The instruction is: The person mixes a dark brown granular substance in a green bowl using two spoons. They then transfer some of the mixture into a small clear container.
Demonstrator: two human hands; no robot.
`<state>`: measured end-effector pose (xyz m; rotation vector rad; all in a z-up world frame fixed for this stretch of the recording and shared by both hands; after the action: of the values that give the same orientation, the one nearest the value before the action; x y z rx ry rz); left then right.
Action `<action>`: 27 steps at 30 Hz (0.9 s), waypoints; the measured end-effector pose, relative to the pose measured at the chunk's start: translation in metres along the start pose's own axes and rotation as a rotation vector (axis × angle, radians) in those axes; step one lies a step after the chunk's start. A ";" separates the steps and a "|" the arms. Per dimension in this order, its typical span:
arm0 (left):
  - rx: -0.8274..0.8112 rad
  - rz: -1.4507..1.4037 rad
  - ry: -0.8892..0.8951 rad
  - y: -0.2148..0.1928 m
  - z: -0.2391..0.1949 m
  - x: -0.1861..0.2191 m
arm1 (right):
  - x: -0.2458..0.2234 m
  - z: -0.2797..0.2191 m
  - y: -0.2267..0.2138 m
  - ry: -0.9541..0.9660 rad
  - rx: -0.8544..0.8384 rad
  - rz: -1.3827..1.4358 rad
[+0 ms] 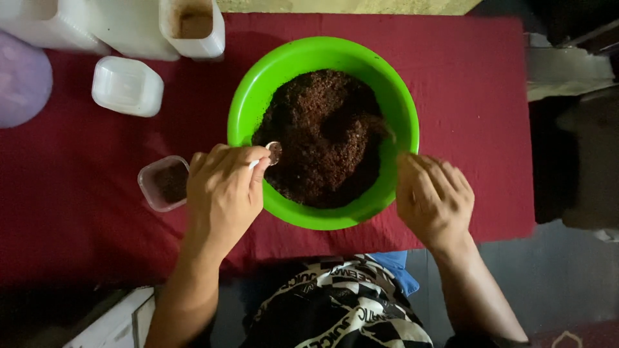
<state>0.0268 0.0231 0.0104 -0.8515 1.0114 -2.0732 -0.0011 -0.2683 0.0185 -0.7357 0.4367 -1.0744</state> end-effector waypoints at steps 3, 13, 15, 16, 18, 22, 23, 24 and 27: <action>-0.052 0.004 -0.023 0.002 -0.001 0.008 | 0.007 -0.012 0.029 0.033 -0.012 -0.094; -0.032 -0.032 -0.086 0.010 -0.009 0.009 | -0.048 0.012 -0.011 0.018 -0.040 0.168; 0.106 -0.100 -0.069 -0.015 -0.004 0.015 | -0.041 0.007 -0.024 0.062 -0.106 0.327; 0.111 -0.097 -0.071 -0.021 -0.004 0.016 | -0.040 0.003 -0.027 0.057 -0.104 0.329; 0.085 -0.216 -0.085 -0.029 -0.003 0.017 | -0.035 -0.005 -0.029 0.152 -0.176 0.522; 0.046 -0.295 -0.042 0.012 -0.010 0.016 | -0.030 -0.012 0.000 0.050 -0.211 0.538; -0.005 -0.200 -0.015 0.030 -0.013 0.015 | -0.027 -0.012 0.011 0.019 -0.210 0.462; -0.057 -0.105 0.011 0.048 -0.016 0.013 | -0.024 -0.012 0.021 -0.011 -0.210 0.387; -0.132 -0.071 0.066 0.056 0.002 0.007 | -0.016 0.004 0.034 0.020 -0.240 0.443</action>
<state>0.0405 -0.0096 -0.0332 -0.9022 1.1796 -2.1245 0.0156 -0.2434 -0.0037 -0.7925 0.7170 -0.6190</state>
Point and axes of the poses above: each hand's wrist, its own z-axis towards the middle knuckle, its own y-axis out of the palm, x = y × z, the point moved 3 cm from there along z, towards the middle knuckle, and after that the axes turned 8 degrees about y, right-handed, at the moved point
